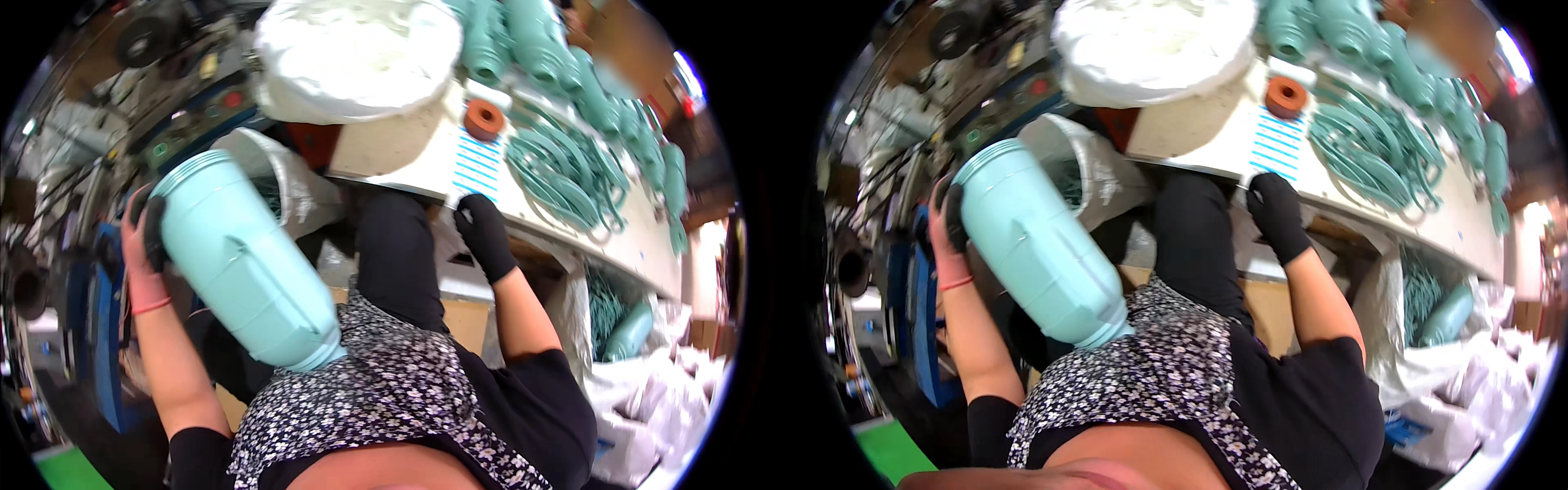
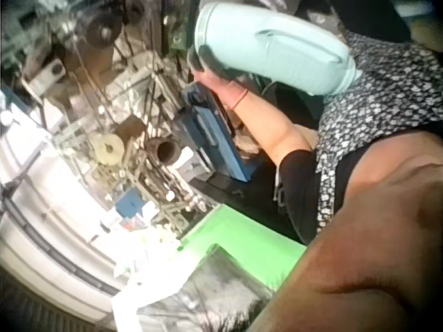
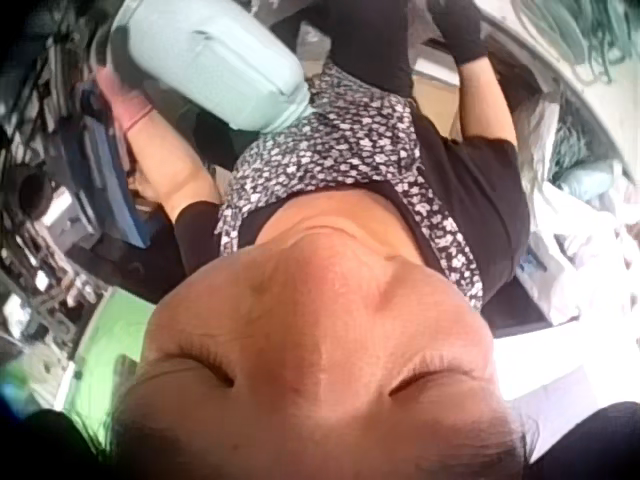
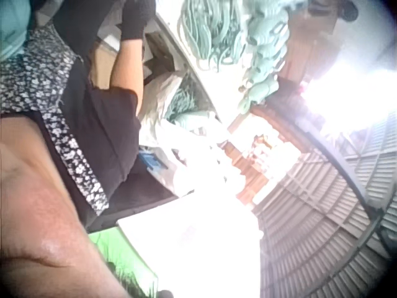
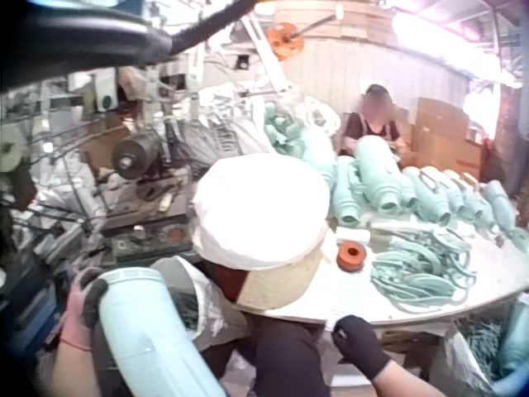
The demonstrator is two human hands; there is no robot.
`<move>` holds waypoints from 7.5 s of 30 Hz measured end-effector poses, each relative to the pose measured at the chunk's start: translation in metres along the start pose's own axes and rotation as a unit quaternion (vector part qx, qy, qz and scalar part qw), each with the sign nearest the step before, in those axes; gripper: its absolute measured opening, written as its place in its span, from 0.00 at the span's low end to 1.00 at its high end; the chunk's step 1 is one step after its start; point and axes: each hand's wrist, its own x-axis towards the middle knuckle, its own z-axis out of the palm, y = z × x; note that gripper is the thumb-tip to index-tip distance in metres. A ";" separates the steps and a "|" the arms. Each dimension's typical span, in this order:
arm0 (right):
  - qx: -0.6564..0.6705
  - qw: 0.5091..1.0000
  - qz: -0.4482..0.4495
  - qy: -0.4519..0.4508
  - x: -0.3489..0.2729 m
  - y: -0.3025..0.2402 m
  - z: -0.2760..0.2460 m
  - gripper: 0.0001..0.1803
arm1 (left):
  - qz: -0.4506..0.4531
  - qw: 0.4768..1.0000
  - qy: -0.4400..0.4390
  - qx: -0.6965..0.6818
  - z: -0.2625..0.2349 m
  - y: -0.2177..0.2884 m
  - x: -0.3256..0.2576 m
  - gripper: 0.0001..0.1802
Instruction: The person assembles light blue plastic pitchers by attaching handles and applying labels. They pick up a pitcher body, attach a handle, and then apply a label to the side before placing the finished unit on a nearby surface. The process is repeated for multiple units in a continuous assembly line workflow.
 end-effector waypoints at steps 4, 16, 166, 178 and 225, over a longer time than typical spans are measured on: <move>0.254 0.957 0.096 -0.104 0.052 -0.091 -0.015 0.13 | 0.016 0.998 -0.046 -0.042 0.045 0.031 0.001 0.14; 0.303 0.897 -0.020 -0.322 0.153 -0.227 0.008 0.40 | 0.053 0.994 -0.093 0.002 0.075 0.063 0.000 0.11; 0.372 0.913 0.164 0.044 -0.015 -0.038 0.021 0.26 | 0.153 0.979 0.055 -0.123 0.084 0.076 -0.139 0.33; 0.374 0.886 0.249 0.116 0.218 0.186 -0.105 0.30 | -0.141 0.986 0.007 -0.090 0.055 0.047 -0.179 0.24; 0.105 0.928 -0.218 -0.284 0.046 -0.229 0.098 0.21 | -0.443 0.501 0.217 0.711 -0.342 -0.017 -0.600 0.22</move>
